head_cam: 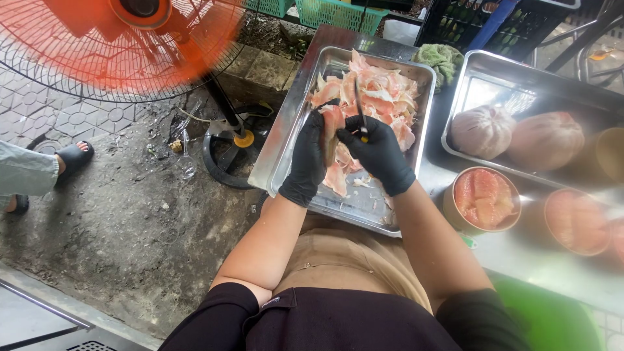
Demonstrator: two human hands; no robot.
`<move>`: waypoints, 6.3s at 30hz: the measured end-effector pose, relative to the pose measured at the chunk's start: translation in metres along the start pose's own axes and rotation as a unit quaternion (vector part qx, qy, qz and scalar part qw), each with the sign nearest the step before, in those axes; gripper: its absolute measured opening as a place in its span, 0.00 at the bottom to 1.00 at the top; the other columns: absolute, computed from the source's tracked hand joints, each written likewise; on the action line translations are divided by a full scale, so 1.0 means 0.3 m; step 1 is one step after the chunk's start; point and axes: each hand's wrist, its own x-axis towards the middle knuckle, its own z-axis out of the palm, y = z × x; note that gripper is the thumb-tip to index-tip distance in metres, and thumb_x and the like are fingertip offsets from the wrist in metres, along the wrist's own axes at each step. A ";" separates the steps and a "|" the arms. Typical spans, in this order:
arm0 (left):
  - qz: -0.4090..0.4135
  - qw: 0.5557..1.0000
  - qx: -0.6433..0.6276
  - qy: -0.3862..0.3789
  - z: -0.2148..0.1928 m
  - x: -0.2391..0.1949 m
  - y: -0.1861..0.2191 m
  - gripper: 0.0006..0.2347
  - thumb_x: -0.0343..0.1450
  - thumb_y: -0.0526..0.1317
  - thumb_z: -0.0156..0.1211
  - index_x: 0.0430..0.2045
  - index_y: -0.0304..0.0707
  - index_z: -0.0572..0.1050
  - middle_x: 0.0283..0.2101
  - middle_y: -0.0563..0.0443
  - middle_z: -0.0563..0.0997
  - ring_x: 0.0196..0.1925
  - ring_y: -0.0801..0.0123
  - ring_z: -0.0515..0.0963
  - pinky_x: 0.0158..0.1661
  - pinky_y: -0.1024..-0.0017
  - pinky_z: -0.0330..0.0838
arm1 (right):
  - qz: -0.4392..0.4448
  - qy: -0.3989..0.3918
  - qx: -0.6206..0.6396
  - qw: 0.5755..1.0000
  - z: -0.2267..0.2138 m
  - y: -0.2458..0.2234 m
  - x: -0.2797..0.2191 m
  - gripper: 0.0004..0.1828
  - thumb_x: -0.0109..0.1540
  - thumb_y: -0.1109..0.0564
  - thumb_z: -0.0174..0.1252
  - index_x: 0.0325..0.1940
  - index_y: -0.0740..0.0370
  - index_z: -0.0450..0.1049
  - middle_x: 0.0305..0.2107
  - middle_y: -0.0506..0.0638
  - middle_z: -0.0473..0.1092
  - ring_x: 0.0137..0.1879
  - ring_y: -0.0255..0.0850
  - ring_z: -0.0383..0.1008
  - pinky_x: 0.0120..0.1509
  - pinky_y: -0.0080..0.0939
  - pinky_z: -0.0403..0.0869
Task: Peeling the inner skin off pomelo segments and placing the fruit into containers.
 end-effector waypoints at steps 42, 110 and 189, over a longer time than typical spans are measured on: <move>-0.039 0.987 -0.105 0.112 -0.359 0.254 -0.064 0.21 0.77 0.57 0.53 0.57 0.43 0.75 0.52 0.58 0.81 0.51 0.75 0.79 0.50 0.76 0.73 | 0.164 0.035 -0.269 0.949 -0.097 0.088 -0.099 0.12 0.67 0.51 0.59 0.45 0.62 0.80 0.30 0.54 0.78 0.36 0.44 0.74 0.44 0.43 0.73; -0.192 0.952 -0.222 -0.084 -0.069 0.227 -0.180 0.21 0.80 0.48 0.49 0.62 0.28 0.70 0.57 0.50 0.78 0.58 0.72 0.77 0.61 0.74 0.70 | 0.136 0.047 0.504 0.852 -0.069 0.054 0.014 0.18 0.65 0.56 0.56 0.59 0.63 0.73 0.51 0.50 0.76 0.57 0.39 0.76 0.66 0.40 0.74; 0.045 0.990 -0.019 0.130 -0.310 0.222 -0.019 0.14 0.78 0.51 0.51 0.33 0.40 0.75 0.28 0.57 0.76 0.27 0.74 0.75 0.31 0.75 0.70 | -0.094 0.054 -0.540 0.835 -0.080 0.217 0.101 0.07 0.65 0.50 0.67 0.44 0.50 0.78 0.47 0.48 0.77 0.56 0.49 0.76 0.60 0.49 0.75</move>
